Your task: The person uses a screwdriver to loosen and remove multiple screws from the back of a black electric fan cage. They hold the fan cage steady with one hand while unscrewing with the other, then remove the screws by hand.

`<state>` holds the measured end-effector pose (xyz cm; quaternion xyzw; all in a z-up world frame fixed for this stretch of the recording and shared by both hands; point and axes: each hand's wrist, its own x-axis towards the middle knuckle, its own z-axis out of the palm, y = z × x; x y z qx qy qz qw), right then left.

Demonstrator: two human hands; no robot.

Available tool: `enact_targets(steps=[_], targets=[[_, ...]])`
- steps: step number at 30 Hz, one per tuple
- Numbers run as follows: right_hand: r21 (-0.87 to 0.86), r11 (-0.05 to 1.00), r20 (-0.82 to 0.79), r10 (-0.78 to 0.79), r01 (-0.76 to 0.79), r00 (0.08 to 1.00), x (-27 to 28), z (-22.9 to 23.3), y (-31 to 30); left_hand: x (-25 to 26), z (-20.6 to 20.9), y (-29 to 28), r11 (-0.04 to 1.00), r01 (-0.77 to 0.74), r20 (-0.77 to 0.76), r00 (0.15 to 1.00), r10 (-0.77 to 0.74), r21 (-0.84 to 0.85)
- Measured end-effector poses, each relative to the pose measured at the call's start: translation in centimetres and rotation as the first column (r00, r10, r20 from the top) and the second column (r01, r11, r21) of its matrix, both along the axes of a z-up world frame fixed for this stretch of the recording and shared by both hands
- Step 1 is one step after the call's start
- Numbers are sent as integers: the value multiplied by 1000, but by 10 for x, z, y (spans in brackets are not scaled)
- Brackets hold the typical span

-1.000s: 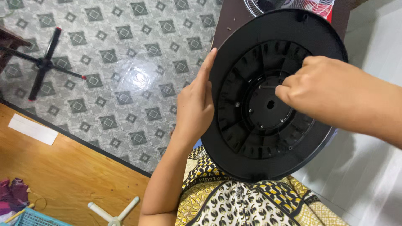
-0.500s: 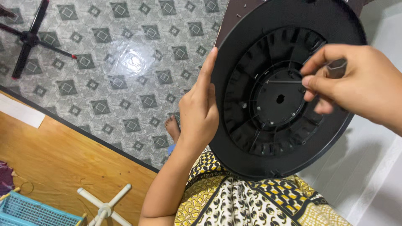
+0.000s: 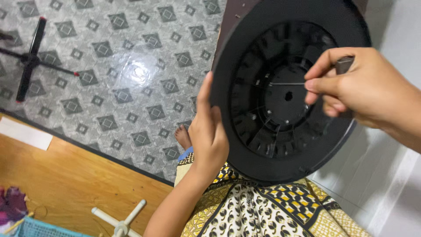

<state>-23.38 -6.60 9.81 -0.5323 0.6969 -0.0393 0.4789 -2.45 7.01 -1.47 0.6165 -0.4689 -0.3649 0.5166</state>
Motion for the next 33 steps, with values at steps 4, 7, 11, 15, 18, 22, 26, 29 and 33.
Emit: enact_targets(steps=[4,7,11,15,18,22,26,29,33], targets=[[0,989,-109,145,-146,983,23,17,-2,2,-3,15,997,43,-316,947,-61,-62],[66,899,-363,425,-432,829,37,27,-4,21,-9,9,994,98,-334,939,-77,47],[-64,640,-418,679,-766,603,48,29,4,52,-11,-30,995,102,-100,990,-100,12],[198,365,-471,849,-910,239,49,23,15,64,-12,-85,985,170,58,984,-170,3],[137,68,-462,887,-988,-3,44,25,25,60,-3,-90,980,180,129,973,-190,86],[172,183,-391,915,-968,103,30,16,37,54,5,-74,973,147,74,984,-162,176],[-105,594,-297,746,-797,596,20,2,52,52,11,-63,980,135,105,983,-151,148],[-30,933,-62,356,-358,932,21,-4,64,59,12,-63,984,112,84,989,-125,139],[119,988,89,-108,97,990,22,-4,76,56,7,-67,995,91,96,991,-95,46]])
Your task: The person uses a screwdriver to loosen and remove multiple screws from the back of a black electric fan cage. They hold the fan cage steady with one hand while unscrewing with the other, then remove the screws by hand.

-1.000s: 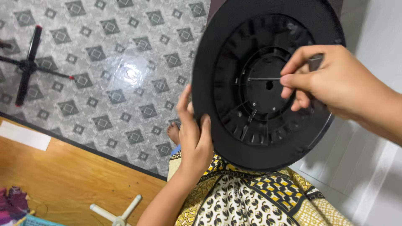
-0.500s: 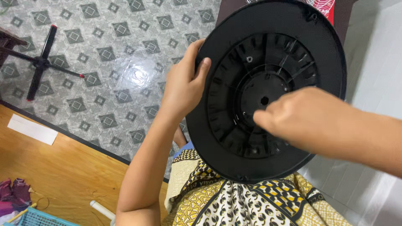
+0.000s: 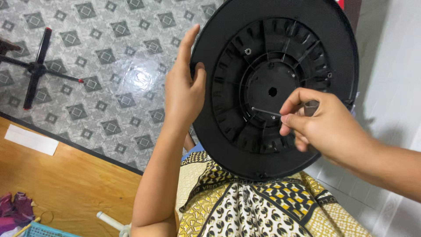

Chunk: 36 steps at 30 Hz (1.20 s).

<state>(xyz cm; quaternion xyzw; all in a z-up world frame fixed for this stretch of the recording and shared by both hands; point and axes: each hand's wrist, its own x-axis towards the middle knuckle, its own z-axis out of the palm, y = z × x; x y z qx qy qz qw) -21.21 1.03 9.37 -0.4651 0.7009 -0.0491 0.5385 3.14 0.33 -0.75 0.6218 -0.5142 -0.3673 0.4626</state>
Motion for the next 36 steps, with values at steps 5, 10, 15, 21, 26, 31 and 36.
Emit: enact_targets(steps=[5,10,15,21,26,31,36], targets=[[40,998,64,-50,47,997,-2,9,-13,8,-21,-34,986,160,100,983,-156,-37],[-72,706,-499,586,-704,639,-20,31,-31,13,-46,-110,826,445,238,893,-381,-347],[-249,-364,-846,532,-898,18,-32,31,-35,-5,-50,-152,728,567,299,823,-482,-386],[-224,-498,-866,496,-838,-63,-33,24,-37,-17,-45,-157,814,565,385,787,-482,-135],[-235,-515,-862,502,-825,-68,-22,27,-36,-21,-39,-153,848,520,372,811,-452,-102],[-197,-522,-868,486,-830,-100,-16,27,-34,-21,-40,-153,858,510,415,793,-447,-50],[-223,-505,-859,506,-834,-77,-18,25,-35,-22,-43,-155,864,502,410,797,-443,-44]])
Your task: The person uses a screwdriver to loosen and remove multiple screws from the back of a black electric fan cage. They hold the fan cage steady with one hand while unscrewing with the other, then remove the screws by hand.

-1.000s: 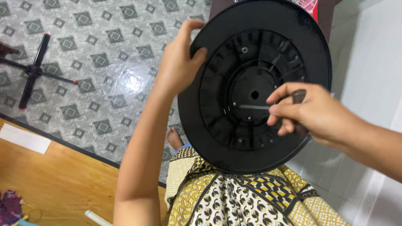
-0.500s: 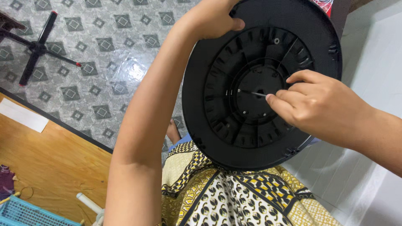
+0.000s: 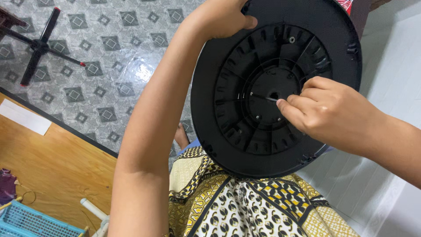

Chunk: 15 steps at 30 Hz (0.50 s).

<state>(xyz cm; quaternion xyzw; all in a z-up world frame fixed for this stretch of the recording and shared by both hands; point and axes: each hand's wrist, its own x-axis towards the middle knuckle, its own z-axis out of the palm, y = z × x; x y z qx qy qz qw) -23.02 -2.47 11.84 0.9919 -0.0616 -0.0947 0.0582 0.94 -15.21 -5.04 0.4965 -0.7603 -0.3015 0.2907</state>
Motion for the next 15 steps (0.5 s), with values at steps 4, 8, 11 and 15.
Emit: enact_targets(steps=[4,8,11,15], targets=[[6,1000,18,13,-13,1000,2,1,-4,4,2,-5,1000,-15,63,998,13,22],[-27,1000,39,7,-6,999,-3,-5,0,4,1,-3,993,-64,23,998,62,95],[-41,999,61,13,-10,998,-11,-11,2,2,-1,-1,992,-89,53,995,85,88],[-49,999,83,5,-1,997,-18,-18,5,0,-3,2,989,-129,91,988,121,76]])
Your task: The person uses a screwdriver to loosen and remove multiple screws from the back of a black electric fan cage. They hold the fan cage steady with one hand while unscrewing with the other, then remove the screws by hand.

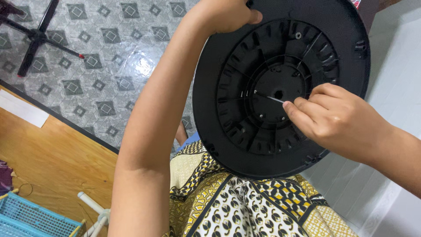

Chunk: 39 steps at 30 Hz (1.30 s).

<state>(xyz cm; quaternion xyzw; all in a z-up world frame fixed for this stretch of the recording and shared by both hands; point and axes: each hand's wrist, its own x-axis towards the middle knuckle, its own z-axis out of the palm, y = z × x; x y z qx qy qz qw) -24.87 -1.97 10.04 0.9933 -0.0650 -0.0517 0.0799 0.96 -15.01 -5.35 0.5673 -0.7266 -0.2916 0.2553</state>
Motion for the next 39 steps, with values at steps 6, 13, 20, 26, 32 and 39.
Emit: enact_targets(steps=[6,13,20,26,32,39], targets=[[20,1000,-58,5,-3,998,-1,0,-6,-8,0,0,999,-25,49,998,24,20],[4,998,-212,68,-69,975,-3,2,-17,-26,-7,-2,996,48,76,996,-42,-81],[461,484,-291,-710,744,641,-10,-9,-35,-30,-17,-3,998,21,45,999,-18,-53],[390,788,-98,-480,477,872,-15,-8,-22,-35,-19,-9,986,51,50,998,-44,-161],[57,997,-375,72,-55,924,-13,-8,-5,-50,-19,-11,996,84,62,995,-84,-8],[301,883,-368,-241,361,898,-5,-6,-2,-44,-27,18,997,-7,-78,997,0,-83]])
